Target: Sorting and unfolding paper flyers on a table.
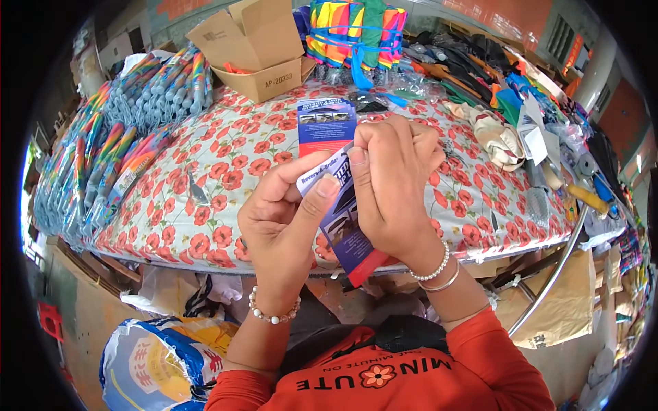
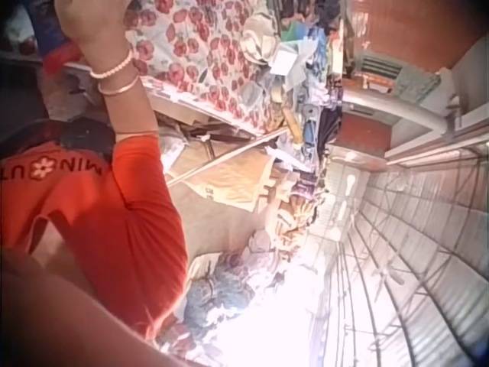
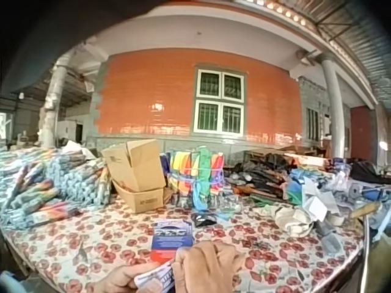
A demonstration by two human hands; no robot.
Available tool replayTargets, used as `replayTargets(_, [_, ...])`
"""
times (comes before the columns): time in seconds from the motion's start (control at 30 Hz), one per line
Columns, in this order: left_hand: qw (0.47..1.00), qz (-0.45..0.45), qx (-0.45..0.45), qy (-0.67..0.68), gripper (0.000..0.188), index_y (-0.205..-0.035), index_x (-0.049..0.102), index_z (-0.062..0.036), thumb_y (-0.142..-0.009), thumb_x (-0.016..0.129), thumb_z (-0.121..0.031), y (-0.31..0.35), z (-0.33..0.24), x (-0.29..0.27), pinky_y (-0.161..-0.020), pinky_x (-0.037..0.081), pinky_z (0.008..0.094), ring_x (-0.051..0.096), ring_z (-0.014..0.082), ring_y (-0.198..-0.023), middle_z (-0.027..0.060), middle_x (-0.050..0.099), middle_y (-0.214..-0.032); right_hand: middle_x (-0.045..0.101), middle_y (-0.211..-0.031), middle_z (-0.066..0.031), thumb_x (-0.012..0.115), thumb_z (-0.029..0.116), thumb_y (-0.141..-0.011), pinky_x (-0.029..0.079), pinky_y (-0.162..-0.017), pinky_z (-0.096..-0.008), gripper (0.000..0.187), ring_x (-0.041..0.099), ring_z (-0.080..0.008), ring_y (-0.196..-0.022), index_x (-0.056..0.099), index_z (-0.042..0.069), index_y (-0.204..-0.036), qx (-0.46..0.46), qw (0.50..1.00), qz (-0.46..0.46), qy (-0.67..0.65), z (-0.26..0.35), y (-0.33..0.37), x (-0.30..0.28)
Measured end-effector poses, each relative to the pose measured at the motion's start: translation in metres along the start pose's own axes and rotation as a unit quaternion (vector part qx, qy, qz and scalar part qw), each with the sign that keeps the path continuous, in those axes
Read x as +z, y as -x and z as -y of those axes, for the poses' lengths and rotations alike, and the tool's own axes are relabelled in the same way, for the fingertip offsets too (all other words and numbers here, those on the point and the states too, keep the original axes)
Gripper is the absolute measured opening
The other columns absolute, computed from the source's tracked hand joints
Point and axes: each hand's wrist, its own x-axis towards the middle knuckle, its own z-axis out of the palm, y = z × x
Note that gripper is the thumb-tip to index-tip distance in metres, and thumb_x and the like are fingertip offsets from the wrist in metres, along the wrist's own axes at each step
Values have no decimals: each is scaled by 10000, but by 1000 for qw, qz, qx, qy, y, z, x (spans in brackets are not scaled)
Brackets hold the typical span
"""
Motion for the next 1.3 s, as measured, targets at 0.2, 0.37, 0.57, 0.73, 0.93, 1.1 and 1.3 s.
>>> replayTargets(0.2, [994, 46, 60, -74, 277, -1087, 541, 80, -823, 587, 8, 5, 2, -4, -804, 454, 235, 570, 122, -917, 134, 601, -1028, 440, -826, -105, 452, 100, -849, 244, -726, -372, 70, 351, -240, -795, 485, 49, -885, 1, 999, 19, -40, 3, 2, 1])
replayTargets(0.37, [964, 12, -93, 248, 295, -1141, 512, 56, -856, 504, -18, 12, 4, -6, -809, 449, 246, 561, 124, -931, 127, 578, -1064, 448, -822, -96, 450, 83, -844, 251, -712, -375, 71, 375, -242, -795, 475, 50, -901, 8, 988, -5, -155, 8, 10, 2])
replayTargets(0.57, [997, -37, 67, -25, 202, -1059, 521, 55, -894, 483, -55, 20, 24, -22, -810, 435, 255, 549, 137, -899, 135, 578, -1018, 466, -813, -58, 432, 92, -859, 243, -709, -354, 78, 407, -224, -770, 470, 57, -917, 14, 978, 43, -201, 25, 21, 7])
replayTargets(0.73, [995, -48, 79, -27, 109, -942, 519, 23, -906, 466, -65, 20, 28, -20, -733, 447, 243, 531, 110, -787, 107, 569, -939, 469, -810, -43, 423, 121, -866, 234, -703, -349, 94, 423, -205, -765, 472, 63, -921, 41, 963, 95, -247, 22, 24, 1])
replayTargets(0.93, [985, -47, 1, 167, 104, -950, 507, 18, -897, 489, -69, 14, 7, -11, -672, 440, 219, 534, 106, -733, 112, 575, -922, 470, -807, -43, 427, 154, -873, 236, -705, -344, 105, 431, -203, -767, 477, 73, -919, 61, 964, 147, -212, 16, 28, 2])
replayTargets(1.1, [978, -29, -57, 196, 151, -1005, 514, 21, -886, 502, -72, 13, 8, -11, -612, 418, 200, 534, 105, -695, 116, 587, -928, 519, -867, -44, 486, 68, -806, 231, -698, -374, 166, 457, -221, -799, 485, 70, -973, 57, 968, 147, -195, 10, 28, -1])
replayTargets(1.3, [978, 38, -82, 190, 179, -1015, 545, 26, -861, 536, -64, 9, 12, -39, -612, 404, 194, 534, 105, -713, 109, 586, -965, 496, -852, -59, 500, 73, -782, 243, -708, -361, 156, 445, -225, -802, 498, 71, -938, 1, 970, 173, -168, 10, 17, -9])
